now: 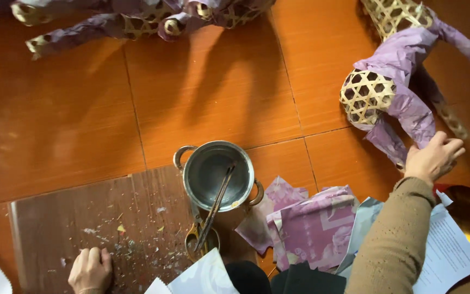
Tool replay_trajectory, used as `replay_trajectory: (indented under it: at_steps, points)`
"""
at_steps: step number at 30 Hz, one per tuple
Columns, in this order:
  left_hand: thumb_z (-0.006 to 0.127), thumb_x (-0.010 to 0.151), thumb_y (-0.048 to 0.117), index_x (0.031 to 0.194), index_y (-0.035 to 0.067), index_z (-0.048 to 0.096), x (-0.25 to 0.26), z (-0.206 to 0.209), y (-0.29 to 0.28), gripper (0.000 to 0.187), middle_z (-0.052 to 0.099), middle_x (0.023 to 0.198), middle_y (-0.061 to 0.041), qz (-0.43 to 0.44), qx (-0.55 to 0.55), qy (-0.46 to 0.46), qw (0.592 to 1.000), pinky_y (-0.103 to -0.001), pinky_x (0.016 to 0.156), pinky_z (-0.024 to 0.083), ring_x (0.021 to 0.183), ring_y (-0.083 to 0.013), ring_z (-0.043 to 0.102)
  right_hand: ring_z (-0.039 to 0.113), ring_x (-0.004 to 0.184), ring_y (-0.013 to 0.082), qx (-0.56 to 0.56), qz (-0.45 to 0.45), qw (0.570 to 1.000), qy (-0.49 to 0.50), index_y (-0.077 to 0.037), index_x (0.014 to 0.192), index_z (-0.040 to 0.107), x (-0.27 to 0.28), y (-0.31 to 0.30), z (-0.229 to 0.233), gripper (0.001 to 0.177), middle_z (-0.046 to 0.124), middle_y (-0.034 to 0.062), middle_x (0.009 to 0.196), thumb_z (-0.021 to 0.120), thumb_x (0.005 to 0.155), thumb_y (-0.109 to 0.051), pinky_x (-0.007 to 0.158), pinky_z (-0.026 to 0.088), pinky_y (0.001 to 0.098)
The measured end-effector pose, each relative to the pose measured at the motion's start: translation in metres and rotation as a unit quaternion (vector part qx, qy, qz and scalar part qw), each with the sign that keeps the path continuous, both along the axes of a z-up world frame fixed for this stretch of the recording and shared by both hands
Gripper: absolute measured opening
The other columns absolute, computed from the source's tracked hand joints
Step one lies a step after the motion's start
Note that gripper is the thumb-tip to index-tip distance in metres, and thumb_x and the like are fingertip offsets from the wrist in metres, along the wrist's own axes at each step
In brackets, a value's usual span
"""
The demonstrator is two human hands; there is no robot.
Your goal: Decorating giraffe-shaped models by cutting paper and wrapping it around the legs
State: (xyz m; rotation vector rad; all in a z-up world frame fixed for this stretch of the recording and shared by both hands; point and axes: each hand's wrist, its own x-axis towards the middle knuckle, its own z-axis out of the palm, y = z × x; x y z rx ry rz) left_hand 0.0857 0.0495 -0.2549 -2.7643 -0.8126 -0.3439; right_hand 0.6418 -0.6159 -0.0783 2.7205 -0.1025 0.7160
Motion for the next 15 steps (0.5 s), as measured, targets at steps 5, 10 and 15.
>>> replay_trajectory:
  at_steps: [5, 10, 15]
  points:
    - [0.058, 0.092, 0.030, 0.068, 0.014, 0.045, 0.005, 0.004, 0.001, 0.032, 0.049, 0.073, -0.007, -0.002, -0.063, 0.018, 0.998, -0.038, 0.068, 0.048, 0.074, -0.0273, 0.057, 0.068, 0.082, 0.0444, 0.069, -0.044, 0.995, 0.049, 0.000, 0.106, 0.058, 0.003, 0.018, 0.040, 0.043, 0.071, 0.0249, 0.098, 0.080, 0.078, -0.024, 0.066, 0.050, 0.0543]
    - [0.060, 0.090, 0.031, 0.067, 0.018, 0.046, 0.017, 0.007, 0.000, 0.030, 0.050, 0.071, -0.004, -0.021, -0.032, -0.046, 0.998, -0.035, 0.061, 0.046, 0.067, -0.0238, 0.057, 0.068, 0.072, 0.0486, 0.127, -0.009, 0.991, -0.040, 0.000, 0.100, 0.064, -0.022, 0.021, 0.124, 0.039, 0.072, 0.0286, 0.084, 0.079, 0.077, -0.027, 0.058, 0.051, 0.0549]
    - [0.058, 0.088, 0.025, 0.061, 0.022, 0.046, 0.031, 0.026, 0.005, 0.030, 0.049, 0.064, -0.002, -0.061, -0.008, -0.124, 0.990, -0.033, 0.059, 0.045, 0.062, -0.0214, 0.056, 0.068, 0.080, 0.0342, 0.317, 0.228, 0.915, -0.099, 0.010, 0.121, 0.066, -0.106, 0.049, 0.204, 0.041, 0.072, 0.0247, 0.102, 0.078, 0.085, -0.006, 0.062, 0.052, 0.0464]
